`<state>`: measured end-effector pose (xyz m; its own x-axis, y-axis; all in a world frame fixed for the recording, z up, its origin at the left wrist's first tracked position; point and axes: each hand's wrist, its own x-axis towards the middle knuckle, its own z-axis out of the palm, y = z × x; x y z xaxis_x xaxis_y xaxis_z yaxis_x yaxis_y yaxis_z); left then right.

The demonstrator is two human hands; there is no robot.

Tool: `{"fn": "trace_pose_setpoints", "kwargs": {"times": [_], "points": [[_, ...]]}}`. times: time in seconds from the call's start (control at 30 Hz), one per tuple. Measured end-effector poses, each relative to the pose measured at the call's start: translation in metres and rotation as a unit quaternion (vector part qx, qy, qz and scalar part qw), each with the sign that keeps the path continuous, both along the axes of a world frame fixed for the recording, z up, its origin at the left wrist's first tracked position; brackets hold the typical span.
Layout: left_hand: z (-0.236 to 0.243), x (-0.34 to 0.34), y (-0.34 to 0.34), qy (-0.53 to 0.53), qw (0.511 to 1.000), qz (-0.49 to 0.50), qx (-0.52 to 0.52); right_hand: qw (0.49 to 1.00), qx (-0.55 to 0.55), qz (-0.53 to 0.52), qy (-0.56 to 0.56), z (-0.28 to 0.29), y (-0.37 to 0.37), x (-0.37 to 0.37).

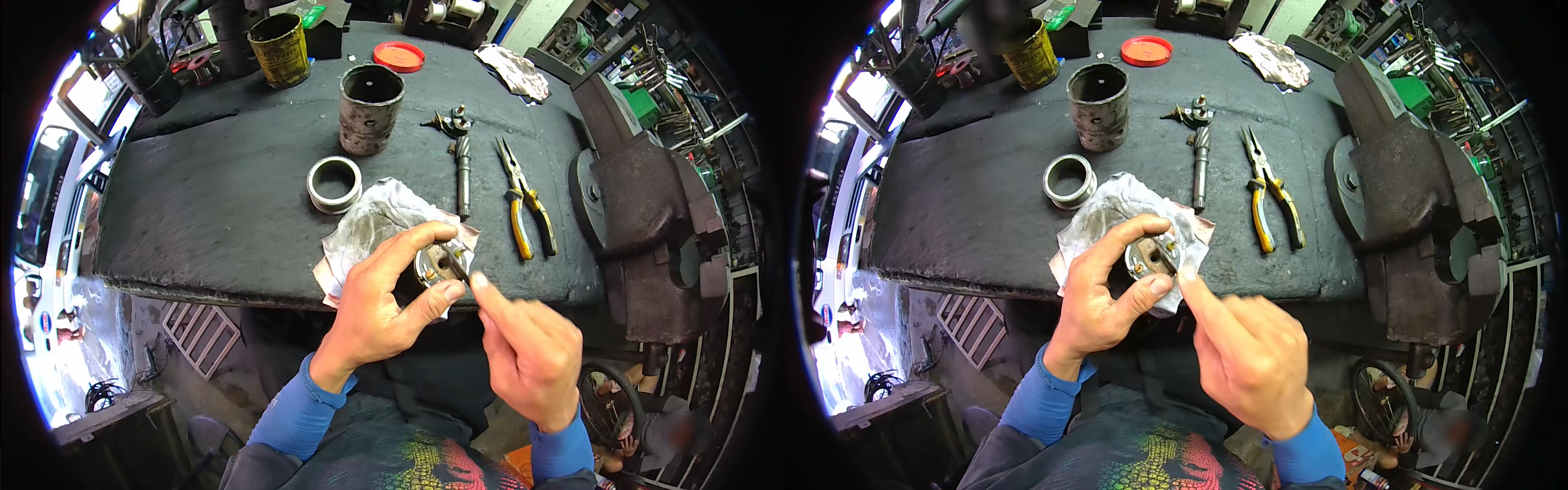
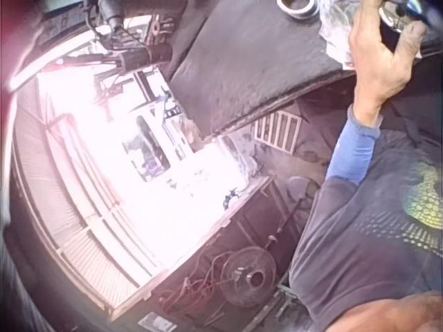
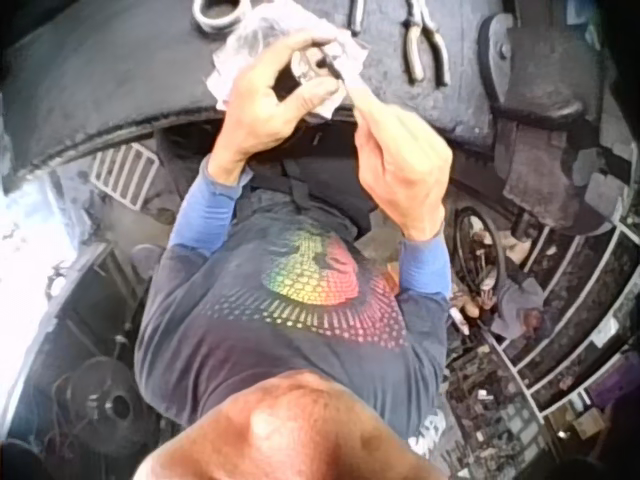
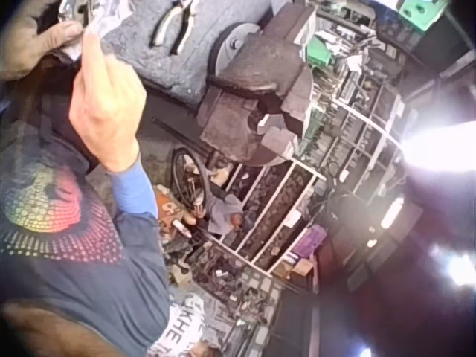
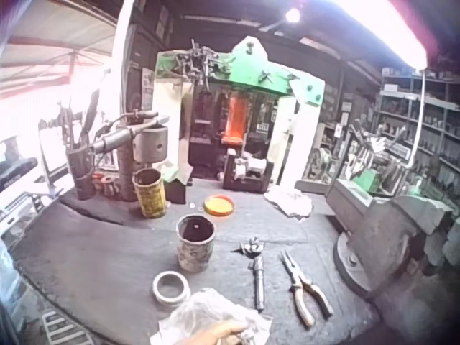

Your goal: The person holds a small cylindrical mechanical part and uses a thin metal tool to scrape and adjust internal surfaces. The person repeatedly rotates the part and wipes it with a cloth while working at a bench in a workshop.

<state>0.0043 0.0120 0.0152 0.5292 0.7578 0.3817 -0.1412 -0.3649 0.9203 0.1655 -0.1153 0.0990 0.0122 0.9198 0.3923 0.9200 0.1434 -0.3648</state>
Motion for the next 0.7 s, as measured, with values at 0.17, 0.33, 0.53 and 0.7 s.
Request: {"fn": "trace_pose_setpoints", "kwargs": {"times": [0.17,0.33,0.53,0.7], "points": [[-0.001,0.001,-0.002,0.005,1.000,-0.005,-0.005,1.000,-0.016,-0.001,-0.005,0.011,0.000,-0.001],[-0.001,0.003,-0.003,0.003,1.000,-0.009,0.023,0.999,-0.023,-0.004,-0.028,0.018,-0.010,0.002],[0.000,0.003,-0.003,0.009,0.999,-0.010,0.032,0.999,0.003,0.008,0.049,0.002,-0.006,0.005],[-0.005,-0.001,-0.001,0.001,1.000,-0.024,-0.014,0.994,-0.018,0.021,0.104,0.000,-0.006,0.014]]}}
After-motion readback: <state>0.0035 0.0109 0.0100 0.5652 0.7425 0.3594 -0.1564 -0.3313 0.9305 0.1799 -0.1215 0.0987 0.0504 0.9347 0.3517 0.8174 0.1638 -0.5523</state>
